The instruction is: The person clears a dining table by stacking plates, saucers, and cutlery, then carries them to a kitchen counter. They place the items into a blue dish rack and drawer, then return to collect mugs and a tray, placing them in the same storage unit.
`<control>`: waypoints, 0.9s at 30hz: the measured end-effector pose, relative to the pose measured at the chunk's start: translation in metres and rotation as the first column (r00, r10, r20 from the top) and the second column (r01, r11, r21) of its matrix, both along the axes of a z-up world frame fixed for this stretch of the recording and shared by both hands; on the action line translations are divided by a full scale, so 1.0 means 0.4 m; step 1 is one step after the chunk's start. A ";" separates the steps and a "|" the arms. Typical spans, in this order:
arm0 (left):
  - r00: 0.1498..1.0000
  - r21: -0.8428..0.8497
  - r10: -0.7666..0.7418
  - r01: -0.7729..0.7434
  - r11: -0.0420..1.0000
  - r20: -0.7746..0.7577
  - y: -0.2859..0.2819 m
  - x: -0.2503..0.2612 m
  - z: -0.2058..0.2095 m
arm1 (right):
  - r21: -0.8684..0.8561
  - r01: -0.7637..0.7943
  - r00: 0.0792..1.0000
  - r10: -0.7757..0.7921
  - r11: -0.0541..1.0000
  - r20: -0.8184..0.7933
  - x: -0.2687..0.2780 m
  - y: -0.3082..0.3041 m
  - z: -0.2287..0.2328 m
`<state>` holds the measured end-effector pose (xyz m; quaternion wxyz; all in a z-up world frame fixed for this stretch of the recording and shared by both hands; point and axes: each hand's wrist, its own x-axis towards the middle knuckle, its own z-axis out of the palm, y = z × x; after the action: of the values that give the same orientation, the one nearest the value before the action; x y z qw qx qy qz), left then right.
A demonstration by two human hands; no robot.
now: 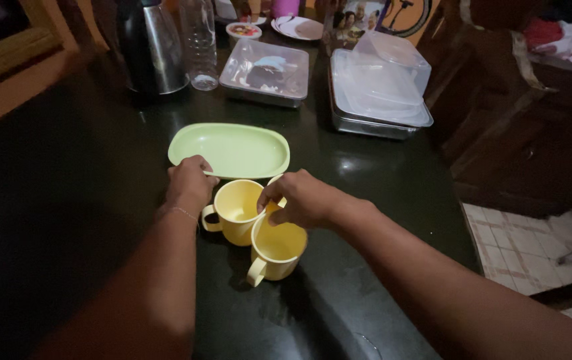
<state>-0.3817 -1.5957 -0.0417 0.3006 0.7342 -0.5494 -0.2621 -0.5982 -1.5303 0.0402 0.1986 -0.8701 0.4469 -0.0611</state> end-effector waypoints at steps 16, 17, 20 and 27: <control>0.937 -0.088 0.333 -0.342 0.936 -0.102 0.345 0.046 0.130 | -0.094 -0.014 0.998 0.009 0.995 -0.056 -0.024 0.073 0.056; 0.932 -0.095 0.346 -0.356 0.929 -0.111 0.374 0.050 0.151 | -0.095 -0.032 0.998 0.027 0.995 -0.055 -0.026 0.078 0.062; 0.917 -0.154 0.387 -0.398 0.904 -0.094 0.452 0.056 0.215 | -0.091 -0.070 0.996 0.064 0.993 -0.061 -0.029 0.090 0.074; 0.821 -0.346 0.569 -0.544 0.764 -0.035 0.648 0.016 0.283 | -0.155 -0.272 0.962 0.261 0.950 -0.086 -0.050 0.122 0.103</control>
<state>-0.3752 -1.3367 0.0714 0.4670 0.8096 -0.3539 -0.0354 -0.6180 -1.4816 0.0812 0.1178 -0.9374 0.3249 -0.0427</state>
